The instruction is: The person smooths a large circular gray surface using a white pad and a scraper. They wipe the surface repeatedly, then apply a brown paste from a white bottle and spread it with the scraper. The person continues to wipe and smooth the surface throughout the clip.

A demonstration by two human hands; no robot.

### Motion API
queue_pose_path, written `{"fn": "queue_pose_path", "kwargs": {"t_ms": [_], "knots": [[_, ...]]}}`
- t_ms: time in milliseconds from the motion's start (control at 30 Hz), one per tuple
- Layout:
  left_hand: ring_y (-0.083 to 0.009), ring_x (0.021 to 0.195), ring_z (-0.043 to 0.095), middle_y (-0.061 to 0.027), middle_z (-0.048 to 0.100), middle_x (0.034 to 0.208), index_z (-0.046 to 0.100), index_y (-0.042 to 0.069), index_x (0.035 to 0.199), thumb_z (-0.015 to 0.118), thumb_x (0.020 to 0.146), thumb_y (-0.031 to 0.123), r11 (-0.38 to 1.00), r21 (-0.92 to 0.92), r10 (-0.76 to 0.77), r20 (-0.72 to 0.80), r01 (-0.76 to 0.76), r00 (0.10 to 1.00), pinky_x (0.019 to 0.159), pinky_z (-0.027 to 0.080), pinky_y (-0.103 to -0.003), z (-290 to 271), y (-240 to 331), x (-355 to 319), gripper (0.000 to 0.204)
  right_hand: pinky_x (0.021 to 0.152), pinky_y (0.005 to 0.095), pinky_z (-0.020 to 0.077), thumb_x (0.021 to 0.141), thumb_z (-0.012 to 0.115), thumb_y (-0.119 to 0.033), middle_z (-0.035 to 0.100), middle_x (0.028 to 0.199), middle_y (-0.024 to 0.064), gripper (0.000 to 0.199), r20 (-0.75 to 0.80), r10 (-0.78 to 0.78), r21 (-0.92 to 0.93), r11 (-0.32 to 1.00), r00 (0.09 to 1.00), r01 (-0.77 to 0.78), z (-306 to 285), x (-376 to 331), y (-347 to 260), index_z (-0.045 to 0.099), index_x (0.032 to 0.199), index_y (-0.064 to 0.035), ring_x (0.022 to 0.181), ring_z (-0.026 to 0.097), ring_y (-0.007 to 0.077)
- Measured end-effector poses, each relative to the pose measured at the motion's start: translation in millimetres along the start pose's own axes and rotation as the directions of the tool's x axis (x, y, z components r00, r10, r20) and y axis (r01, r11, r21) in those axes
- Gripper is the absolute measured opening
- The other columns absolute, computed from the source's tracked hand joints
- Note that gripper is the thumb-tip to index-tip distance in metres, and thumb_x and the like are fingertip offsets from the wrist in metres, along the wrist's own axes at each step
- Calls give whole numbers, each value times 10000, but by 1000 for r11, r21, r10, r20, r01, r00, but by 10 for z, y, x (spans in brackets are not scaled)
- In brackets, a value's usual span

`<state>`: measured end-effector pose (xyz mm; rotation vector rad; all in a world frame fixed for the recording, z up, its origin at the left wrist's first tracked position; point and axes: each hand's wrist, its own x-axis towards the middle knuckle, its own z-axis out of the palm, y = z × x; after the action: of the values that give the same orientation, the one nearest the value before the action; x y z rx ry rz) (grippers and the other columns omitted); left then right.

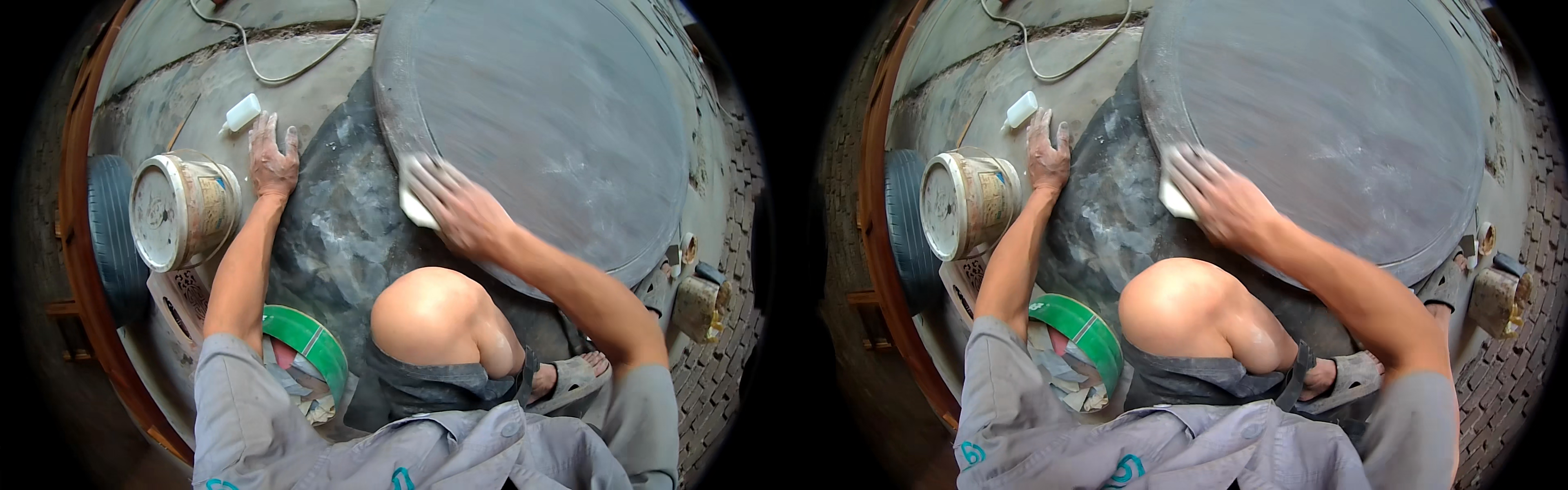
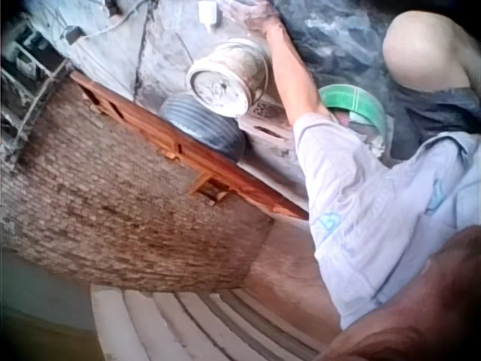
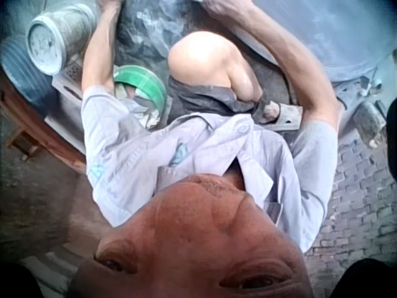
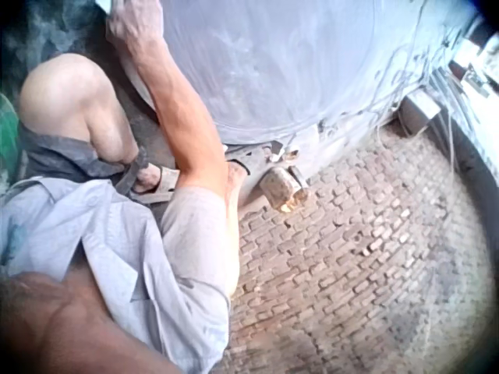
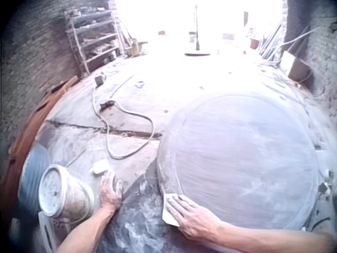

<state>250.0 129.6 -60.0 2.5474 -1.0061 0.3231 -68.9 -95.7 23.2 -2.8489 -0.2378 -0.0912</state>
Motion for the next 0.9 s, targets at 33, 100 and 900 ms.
{"fn": "queue_pose_path", "kwargs": {"t_ms": [33, 100, 900], "knots": [[-381, 1473, 409, -201, 476, 1563, 556, -1, 1438, 550, 1029, 435, 1000, -2, 3, -8, -3, 1000, 1262, 268, -472, -21, 12, 21, 598, 1287, 457, 237, 929, 552, -197, 411, 1601, 255, 681, 112, -18, -10, 1000, 994, 19, -48, -301, -71, 401, 1524, 98, 1509, 386, 335], [-387, 1471, 410, -204, 477, 1561, 559, -2, 1433, 556, 1026, 426, 1000, -10, 12, -20, -12, 1000, 1262, 268, -473, -25, 100, 45, 590, 1300, 455, 206, 962, 537, -273, 406, 1614, 228, 690, 160, -16, 147, 989, 987, -8, -121, -771, -184, 401, 1534, 89, 1533, 351, 330], [-399, 1491, 376, -215, 455, 1573, 518, 1, 1470, 529, 1049, 384, 999, -7, -33, 38, 33, 999, 1262, 253, -487, -148, 124, -11, 570, 1302, 453, 218, 932, 484, -84, 327, 1651, 246, 681, 129, -90, 153, 986, 988, 70, -40, 732, 686, 321, 1582, 41, 1538, 321, 375]]}}
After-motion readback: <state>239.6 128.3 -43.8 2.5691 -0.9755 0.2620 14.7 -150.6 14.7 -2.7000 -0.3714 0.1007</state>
